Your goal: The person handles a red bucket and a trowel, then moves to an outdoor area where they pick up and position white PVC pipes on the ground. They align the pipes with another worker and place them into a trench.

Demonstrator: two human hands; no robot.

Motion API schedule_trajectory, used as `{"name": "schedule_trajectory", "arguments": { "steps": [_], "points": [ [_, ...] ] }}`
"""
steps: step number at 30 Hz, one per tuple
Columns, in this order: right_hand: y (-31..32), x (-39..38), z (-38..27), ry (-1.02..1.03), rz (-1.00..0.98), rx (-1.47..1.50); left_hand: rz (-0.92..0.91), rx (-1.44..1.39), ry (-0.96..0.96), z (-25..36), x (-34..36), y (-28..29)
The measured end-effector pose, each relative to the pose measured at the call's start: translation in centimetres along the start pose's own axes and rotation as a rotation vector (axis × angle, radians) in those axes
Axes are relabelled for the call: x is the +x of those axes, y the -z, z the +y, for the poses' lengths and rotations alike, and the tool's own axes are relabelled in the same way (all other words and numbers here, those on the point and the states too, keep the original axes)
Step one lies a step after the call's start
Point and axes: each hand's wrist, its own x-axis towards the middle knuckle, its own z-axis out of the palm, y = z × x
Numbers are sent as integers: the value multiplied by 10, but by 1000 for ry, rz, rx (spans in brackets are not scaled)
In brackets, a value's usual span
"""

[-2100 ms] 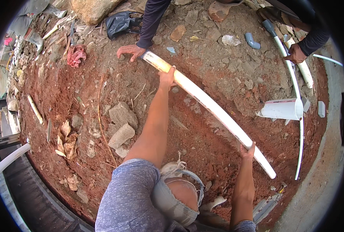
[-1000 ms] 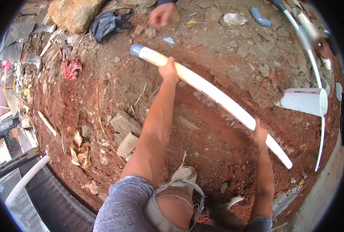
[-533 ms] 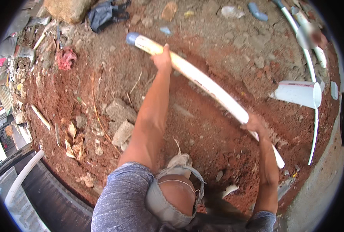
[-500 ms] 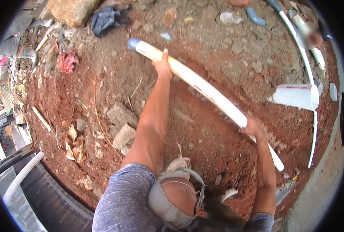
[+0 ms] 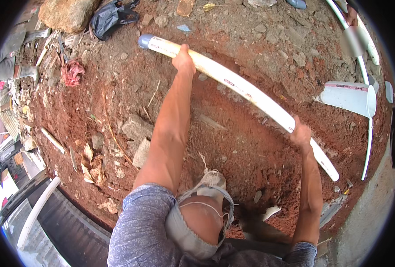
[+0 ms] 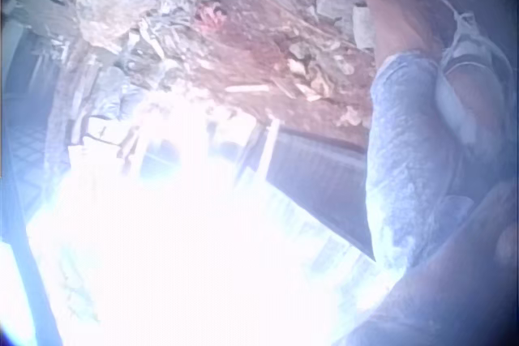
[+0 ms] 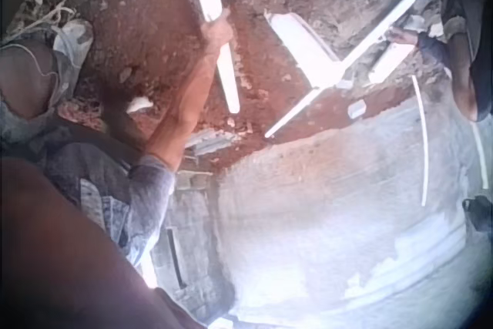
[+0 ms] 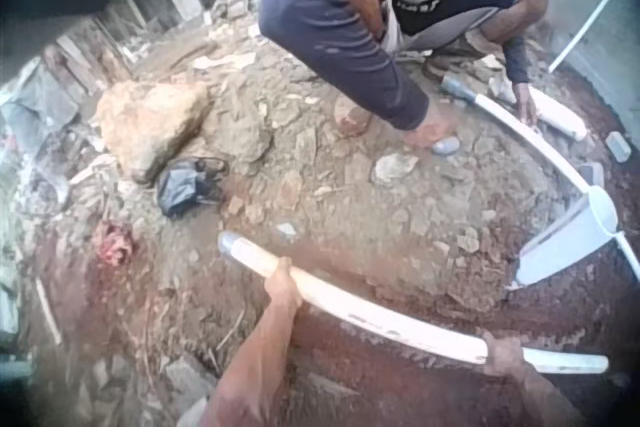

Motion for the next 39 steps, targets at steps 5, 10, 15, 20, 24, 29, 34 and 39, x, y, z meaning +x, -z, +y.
{"name": "schedule_trajectory", "arguments": {
  "steps": [5,10,15,20,24,29,34,39],
  "points": [
    [16,-7,20,77,12,11,34,180,138,19,-32,-14],
    [-14,-4,-9,103,278,118,108,313,-147,-3,13,23],
    [-46,3,-22,60,514,15,-195,-87,-18,-4,44,32],
    [-33,11,10,-2,214,129,33,40,-96,-31,31,-5],
    [13,36,2,95,96,195,-290,87,76,15,106,19],
    [24,24,-25,256,115,95,-465,274,264,75,107,55],
    [43,38,22,66,778,117,-435,342,-229,74,117,-18],
    [-10,-15,-59,65,485,259,-327,179,213,84,99,96]
  ]
}}
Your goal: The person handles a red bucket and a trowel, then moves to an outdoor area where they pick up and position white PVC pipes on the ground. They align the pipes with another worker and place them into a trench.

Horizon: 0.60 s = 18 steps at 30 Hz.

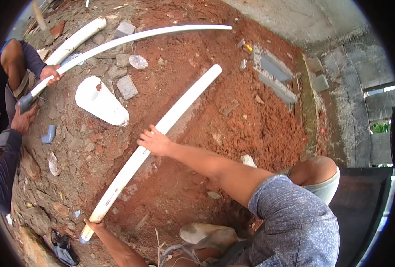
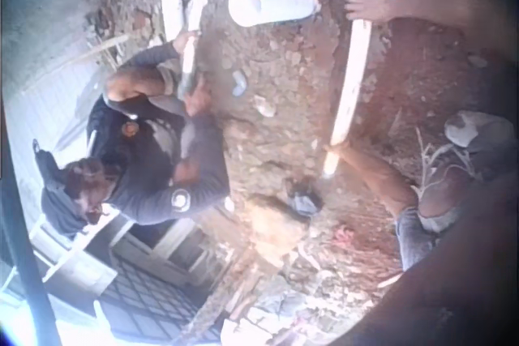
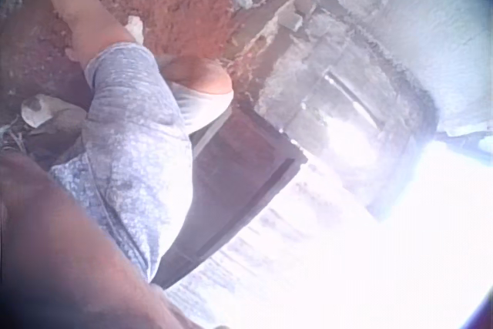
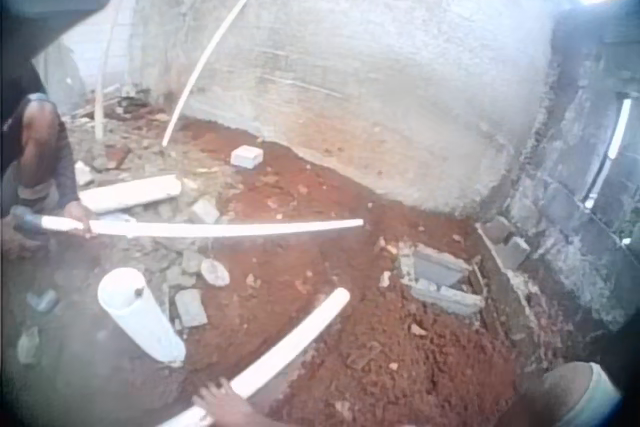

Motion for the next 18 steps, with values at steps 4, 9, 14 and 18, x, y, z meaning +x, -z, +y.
{"name": "schedule_trajectory", "arguments": {
  "steps": [4,9,14,18],
  "points": [
    [13,-12,35,-776,608,402,-46,-124,-226,-19,12,-38],
    [5,0,123,-1174,722,1989,-93,-80,-198,-30,11,-38],
    [-12,34,165,-946,470,1976,-13,149,-158,-29,21,-30],
    [-44,122,69,-856,317,1883,-232,-101,-90,-4,-37,62]
  ]
}}
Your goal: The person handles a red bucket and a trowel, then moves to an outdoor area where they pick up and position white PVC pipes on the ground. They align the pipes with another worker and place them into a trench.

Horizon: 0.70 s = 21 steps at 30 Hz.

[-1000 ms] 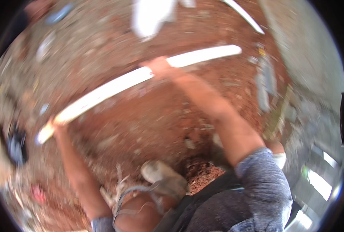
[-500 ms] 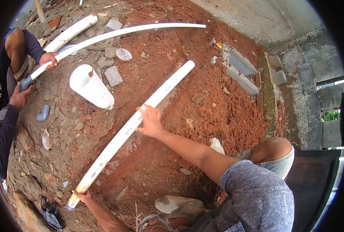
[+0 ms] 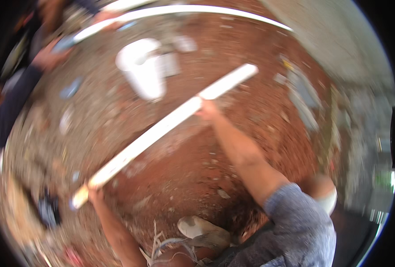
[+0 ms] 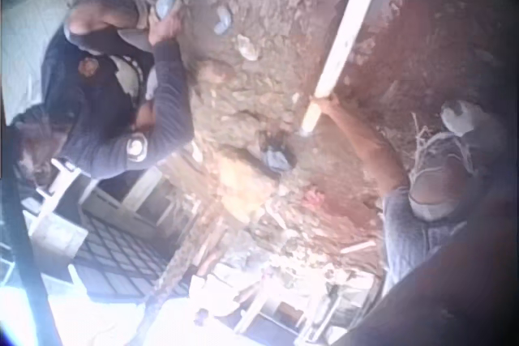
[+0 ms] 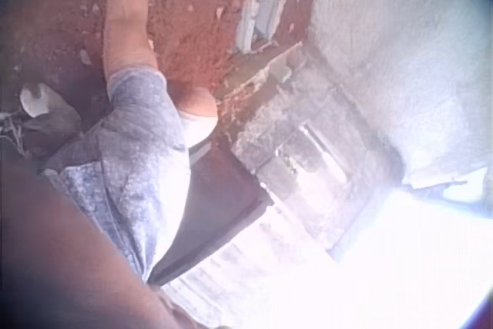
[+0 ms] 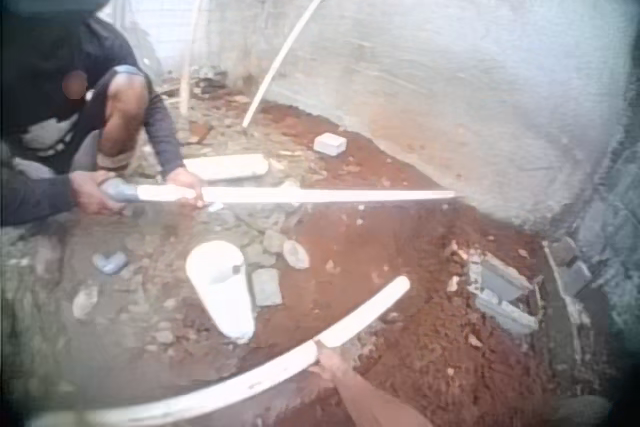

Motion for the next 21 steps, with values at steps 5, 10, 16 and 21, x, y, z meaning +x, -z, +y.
{"name": "schedule_trajectory", "arguments": {
  "steps": [5,10,16,21],
  "points": [
    [122,-7,-67,97,14,-64,399,169,-109,-46,2,-117],
    [127,-60,-64,30,119,95,504,250,-88,-49,-19,-126],
    [163,-53,-96,193,184,133,411,241,47,-77,-16,-191],
    [127,-48,-146,39,55,28,206,437,16,-80,6,-207]
  ]
}}
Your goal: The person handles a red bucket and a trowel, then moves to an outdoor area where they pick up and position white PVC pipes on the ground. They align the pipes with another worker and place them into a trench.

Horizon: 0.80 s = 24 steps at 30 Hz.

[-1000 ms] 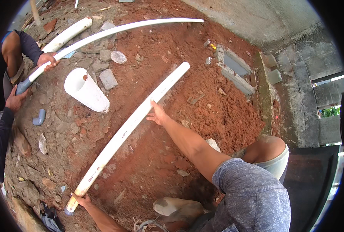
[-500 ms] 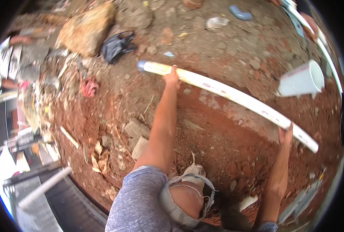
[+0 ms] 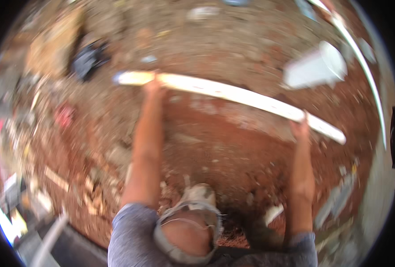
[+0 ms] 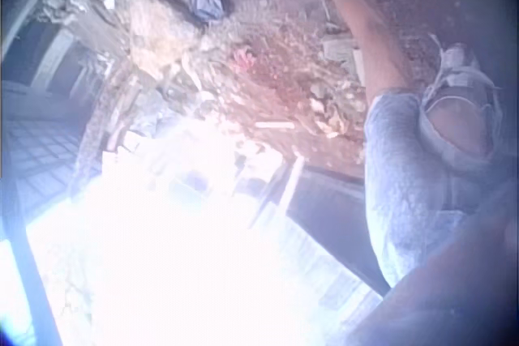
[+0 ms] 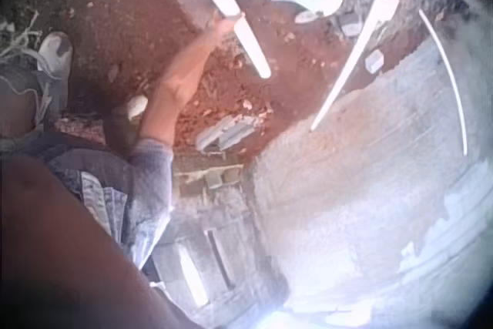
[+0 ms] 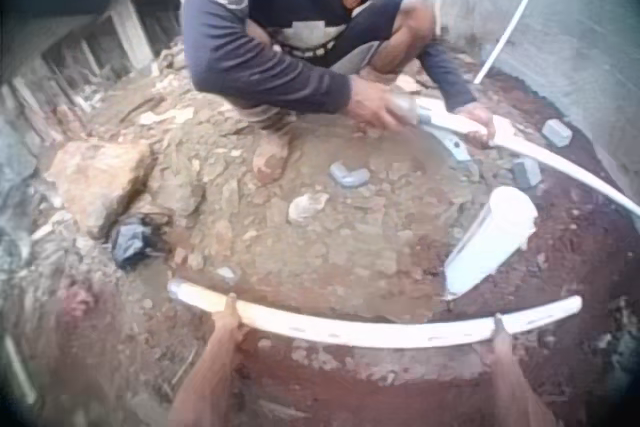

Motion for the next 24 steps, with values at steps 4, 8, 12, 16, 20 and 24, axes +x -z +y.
{"name": "schedule_trajectory", "arguments": {
  "steps": [4,8,12,16,20,24],
  "points": [
    [-1,4,40,17,101,-14,38,-180,15,8,-20,46],
    [7,-9,51,7,160,-45,-103,-146,-77,-18,-37,51],
    [15,-22,59,-9,146,54,-237,-74,14,-54,-86,26],
    [-9,-24,70,-2,188,70,-429,-148,142,-70,-111,-14],
    [-7,-35,74,-18,123,-57,-472,-261,205,-81,-127,-33],
    [63,-68,72,460,331,-678,-546,-133,277,-106,-175,-57]
  ]
}}
